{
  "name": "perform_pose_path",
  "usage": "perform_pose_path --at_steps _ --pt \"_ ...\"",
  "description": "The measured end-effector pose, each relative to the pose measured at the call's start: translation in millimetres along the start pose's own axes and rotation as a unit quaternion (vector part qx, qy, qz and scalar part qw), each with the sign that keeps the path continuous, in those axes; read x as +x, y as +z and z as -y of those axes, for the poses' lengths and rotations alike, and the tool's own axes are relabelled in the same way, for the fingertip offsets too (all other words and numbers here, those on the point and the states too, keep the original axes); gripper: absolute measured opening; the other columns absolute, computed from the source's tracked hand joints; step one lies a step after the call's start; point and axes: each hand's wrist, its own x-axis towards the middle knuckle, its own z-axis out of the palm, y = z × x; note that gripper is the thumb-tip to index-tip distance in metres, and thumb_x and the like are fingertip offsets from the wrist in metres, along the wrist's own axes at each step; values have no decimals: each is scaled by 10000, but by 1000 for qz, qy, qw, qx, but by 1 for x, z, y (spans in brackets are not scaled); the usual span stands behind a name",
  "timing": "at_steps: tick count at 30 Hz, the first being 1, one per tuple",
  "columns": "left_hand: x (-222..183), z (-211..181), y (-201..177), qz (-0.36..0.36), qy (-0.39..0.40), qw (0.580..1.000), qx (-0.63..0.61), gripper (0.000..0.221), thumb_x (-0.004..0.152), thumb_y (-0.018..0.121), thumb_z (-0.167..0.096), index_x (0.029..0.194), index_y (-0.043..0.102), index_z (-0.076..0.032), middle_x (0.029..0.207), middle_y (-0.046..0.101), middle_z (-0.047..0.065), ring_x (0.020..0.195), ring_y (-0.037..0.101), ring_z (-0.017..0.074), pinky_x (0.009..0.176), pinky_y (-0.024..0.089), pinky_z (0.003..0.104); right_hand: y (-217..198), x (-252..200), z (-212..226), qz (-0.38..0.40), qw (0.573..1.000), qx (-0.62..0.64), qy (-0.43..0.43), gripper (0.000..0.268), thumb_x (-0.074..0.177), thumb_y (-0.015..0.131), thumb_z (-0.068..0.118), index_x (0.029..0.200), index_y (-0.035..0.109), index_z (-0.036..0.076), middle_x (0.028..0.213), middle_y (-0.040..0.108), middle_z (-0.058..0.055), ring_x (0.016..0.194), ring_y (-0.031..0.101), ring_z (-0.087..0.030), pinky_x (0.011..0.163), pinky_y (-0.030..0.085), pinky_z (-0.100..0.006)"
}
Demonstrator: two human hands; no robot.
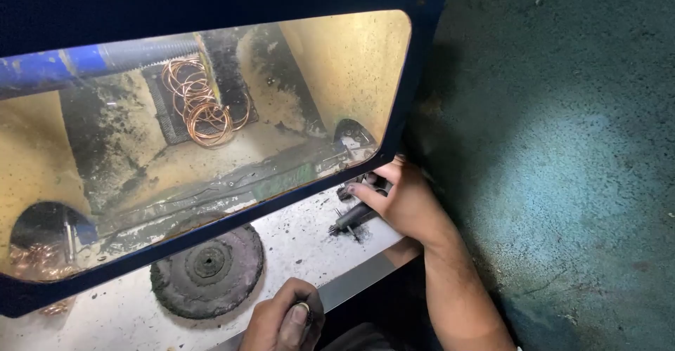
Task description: Polishing a metal chain using a hand-held rotary tool and a stationary buffing machine.
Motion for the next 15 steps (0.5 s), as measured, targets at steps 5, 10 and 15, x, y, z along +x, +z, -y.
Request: perform_pose_path --at_steps 5,10,15 --pt "0 -2 0 8 -2 1000 -18 519 861 546 -544 867 703 -49 605 664 109 469 542 198 487 418 337 -8 1 25 -32 981 78 -175 128 853 725 162 861 711 35 817 752 -85 861 689 -207 858 497 -354" --pt "-2 -5 1 7 -4 999 -33 539 860 553 -558 865 692 -38 594 635 126 468 522 205 498 384 343 -12 2 38 -84 952 32 -293 226 892 715 140 1101 782 86 1068 785 -57 1026 736 -200 974 542 -331" --pt "-6 -16 1 6 -4 999 -52 537 866 546 -545 857 681 -25 601 656 132 447 521 194 471 389 333 -4 -11 17 -39 972 -67 -223 251 792 845 293 941 763 108 891 768 -52 855 671 -270 890 453 -391"
